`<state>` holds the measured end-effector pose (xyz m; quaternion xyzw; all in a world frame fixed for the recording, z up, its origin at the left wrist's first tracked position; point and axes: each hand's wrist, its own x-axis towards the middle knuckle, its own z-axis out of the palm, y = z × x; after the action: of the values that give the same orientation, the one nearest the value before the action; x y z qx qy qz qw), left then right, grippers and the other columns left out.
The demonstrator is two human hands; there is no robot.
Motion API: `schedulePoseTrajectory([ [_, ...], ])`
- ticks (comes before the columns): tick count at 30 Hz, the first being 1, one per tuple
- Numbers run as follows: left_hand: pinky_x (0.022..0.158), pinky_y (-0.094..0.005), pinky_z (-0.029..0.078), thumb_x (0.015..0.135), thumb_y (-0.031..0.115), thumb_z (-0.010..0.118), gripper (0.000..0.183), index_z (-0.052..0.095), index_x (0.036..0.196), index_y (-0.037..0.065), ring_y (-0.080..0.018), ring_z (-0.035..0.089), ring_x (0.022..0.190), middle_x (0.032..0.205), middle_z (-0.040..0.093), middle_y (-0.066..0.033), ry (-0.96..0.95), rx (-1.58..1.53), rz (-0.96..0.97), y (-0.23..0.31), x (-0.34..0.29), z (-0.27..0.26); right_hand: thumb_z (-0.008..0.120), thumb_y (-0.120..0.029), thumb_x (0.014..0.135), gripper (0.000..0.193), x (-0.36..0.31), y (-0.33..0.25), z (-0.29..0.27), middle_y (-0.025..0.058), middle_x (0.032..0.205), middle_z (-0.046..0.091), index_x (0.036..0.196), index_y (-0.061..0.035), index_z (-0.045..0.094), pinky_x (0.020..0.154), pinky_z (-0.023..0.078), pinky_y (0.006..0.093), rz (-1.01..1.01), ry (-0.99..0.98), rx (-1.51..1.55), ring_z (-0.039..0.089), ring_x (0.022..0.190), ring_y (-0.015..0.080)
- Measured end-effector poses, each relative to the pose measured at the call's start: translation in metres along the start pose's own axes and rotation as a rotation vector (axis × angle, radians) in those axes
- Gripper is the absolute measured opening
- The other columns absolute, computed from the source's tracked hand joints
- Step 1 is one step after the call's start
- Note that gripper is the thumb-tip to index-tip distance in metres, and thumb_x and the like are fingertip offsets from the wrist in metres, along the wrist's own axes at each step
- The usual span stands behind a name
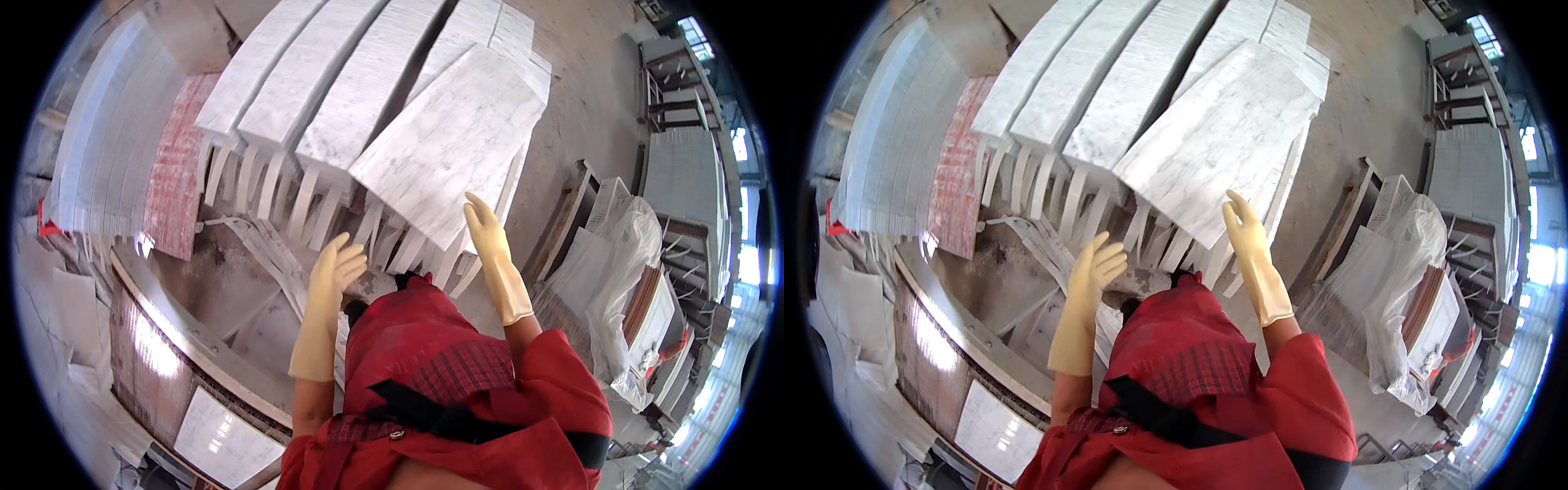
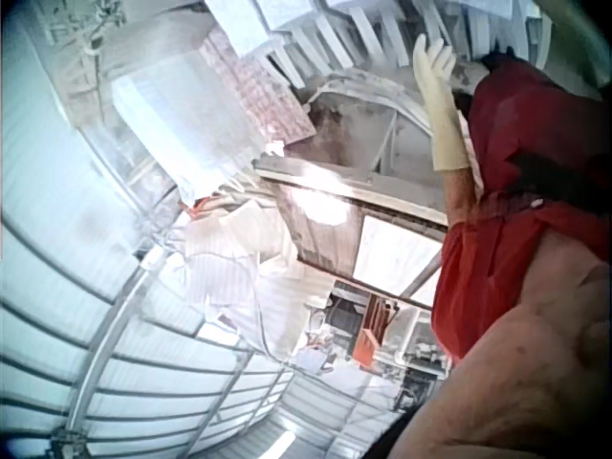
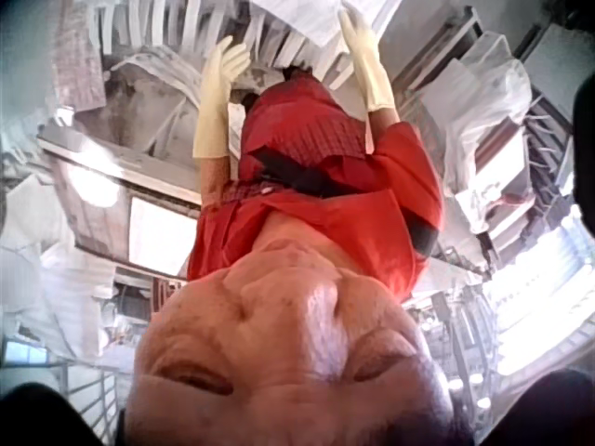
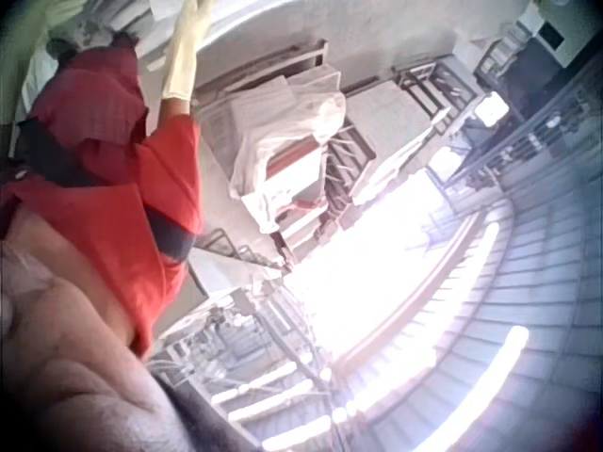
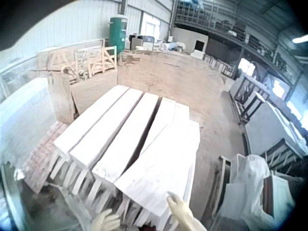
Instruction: The person picks up rectangular white tiles from a stack and places them one by one onto a moving conveyor belt. The person arranges the tiles in neat rows as the belt advances, continuing the process throughout the clip.
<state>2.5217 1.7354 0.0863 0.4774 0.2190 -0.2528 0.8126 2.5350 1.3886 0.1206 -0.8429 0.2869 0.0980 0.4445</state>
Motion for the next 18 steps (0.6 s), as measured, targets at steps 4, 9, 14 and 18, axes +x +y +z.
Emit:
schedulePoseTrajectory([
  [4, 0.113, -0.0560, 0.051, 0.109, 0.055, 0.053, 0.077, 0.039, 0.162, 0.001, -0.0430, 0.060, 0.134, 0.152, 0.055, -0.0293, 0.107, -0.073, -0.142, -0.025, 0.125, 0.019, 0.057, -0.043, 0.108, 0.061, 0.055, 0.072, -0.038, 0.0236, 0.150, 0.062, 0.156, -0.0068, 0.054, 0.122, 0.040, 0.0425, 0.115, 0.092, 0.354, 0.056, 0.145, 0.0353],
  [9, 0.116, -0.0553, 0.048, 0.107, 0.058, 0.056, 0.082, 0.038, 0.160, -0.002, -0.0439, 0.056, 0.139, 0.155, 0.052, -0.0283, 0.184, -0.040, -0.214, -0.011, 0.210, 0.051, 0.060, -0.043, 0.106, 0.064, 0.119, 0.087, -0.065, 0.0234, 0.148, 0.062, 0.157, -0.0050, 0.051, 0.117, 0.047, 0.0384, 0.311, 0.168, 0.791, 0.061, 0.137, 0.0318],
  [14, 0.115, -0.0541, 0.049, 0.104, 0.060, 0.058, 0.081, 0.045, 0.155, -0.001, -0.0406, 0.059, 0.138, 0.152, 0.057, -0.0248, 0.206, -0.038, -0.292, -0.003, 0.240, 0.063, 0.062, -0.045, 0.107, 0.070, 0.181, 0.101, -0.066, 0.0279, 0.148, 0.060, 0.161, -0.0041, 0.043, 0.109, 0.055, 0.0392, 0.406, 0.151, 0.988, 0.068, 0.128, 0.0335],
  [18, 0.110, -0.0545, 0.052, 0.103, 0.062, 0.059, 0.083, 0.048, 0.153, -0.004, -0.0400, 0.061, 0.137, 0.151, 0.058, -0.0243, 0.280, -0.039, -0.345, 0.004, 0.241, 0.071, 0.063, -0.051, 0.105, 0.079, 0.214, 0.114, -0.070, 0.0331, 0.151, 0.056, 0.164, -0.0044, 0.038, 0.109, 0.056, 0.0419, 0.419, 0.105, 1.045, 0.067, 0.128, 0.0382],
])
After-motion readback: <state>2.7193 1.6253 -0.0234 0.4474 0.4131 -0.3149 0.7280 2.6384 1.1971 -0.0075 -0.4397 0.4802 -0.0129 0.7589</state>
